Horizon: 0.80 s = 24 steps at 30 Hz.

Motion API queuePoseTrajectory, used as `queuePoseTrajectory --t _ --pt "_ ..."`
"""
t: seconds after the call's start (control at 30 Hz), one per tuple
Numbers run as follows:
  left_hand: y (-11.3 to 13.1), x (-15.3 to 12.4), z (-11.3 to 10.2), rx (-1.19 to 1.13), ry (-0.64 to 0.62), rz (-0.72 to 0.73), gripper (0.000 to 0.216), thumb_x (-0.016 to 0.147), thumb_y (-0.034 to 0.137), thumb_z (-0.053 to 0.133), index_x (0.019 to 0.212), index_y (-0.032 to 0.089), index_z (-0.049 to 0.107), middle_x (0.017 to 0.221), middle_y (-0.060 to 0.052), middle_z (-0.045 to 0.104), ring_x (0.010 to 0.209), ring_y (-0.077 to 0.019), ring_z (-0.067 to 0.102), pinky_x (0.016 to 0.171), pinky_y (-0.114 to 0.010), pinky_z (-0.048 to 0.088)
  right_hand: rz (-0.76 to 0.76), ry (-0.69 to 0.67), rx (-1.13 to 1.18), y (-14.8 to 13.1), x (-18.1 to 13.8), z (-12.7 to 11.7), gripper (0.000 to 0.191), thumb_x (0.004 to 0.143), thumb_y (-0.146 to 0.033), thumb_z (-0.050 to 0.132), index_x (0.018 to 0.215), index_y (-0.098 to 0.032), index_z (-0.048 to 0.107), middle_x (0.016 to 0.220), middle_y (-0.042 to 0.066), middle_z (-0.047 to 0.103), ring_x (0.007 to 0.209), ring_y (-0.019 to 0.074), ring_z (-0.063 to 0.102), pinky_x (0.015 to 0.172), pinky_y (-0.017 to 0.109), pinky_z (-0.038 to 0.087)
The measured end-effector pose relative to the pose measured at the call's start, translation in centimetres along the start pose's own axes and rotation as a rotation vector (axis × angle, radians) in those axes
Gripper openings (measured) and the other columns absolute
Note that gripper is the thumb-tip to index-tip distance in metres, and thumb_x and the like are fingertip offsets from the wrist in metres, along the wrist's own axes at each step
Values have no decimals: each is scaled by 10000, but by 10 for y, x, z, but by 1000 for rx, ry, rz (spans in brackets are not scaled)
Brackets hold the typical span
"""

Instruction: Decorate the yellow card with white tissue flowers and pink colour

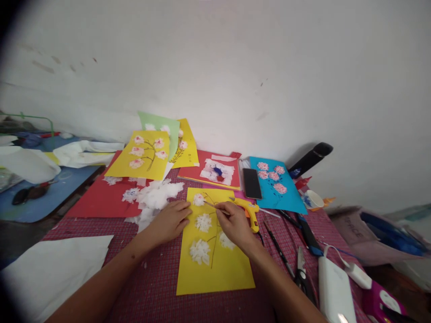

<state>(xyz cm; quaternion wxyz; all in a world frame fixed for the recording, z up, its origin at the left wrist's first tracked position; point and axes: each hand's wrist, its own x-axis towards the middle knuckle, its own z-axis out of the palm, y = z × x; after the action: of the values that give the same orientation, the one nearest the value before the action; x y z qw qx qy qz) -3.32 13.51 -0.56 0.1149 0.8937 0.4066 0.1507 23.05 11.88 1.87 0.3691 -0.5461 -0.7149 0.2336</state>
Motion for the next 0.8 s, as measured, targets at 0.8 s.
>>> queuePoseTrajectory --t 0.8 --pt "-3 -1 9 -31 18 -11 176 941 193 560 1073 199 676 1259 -92 636 1214 -268 560 1088 -452 430 208 245 65 44 67 -27 307 821 -428 648 931 -163 754 920 109 777 822 257 712 686 322 540"
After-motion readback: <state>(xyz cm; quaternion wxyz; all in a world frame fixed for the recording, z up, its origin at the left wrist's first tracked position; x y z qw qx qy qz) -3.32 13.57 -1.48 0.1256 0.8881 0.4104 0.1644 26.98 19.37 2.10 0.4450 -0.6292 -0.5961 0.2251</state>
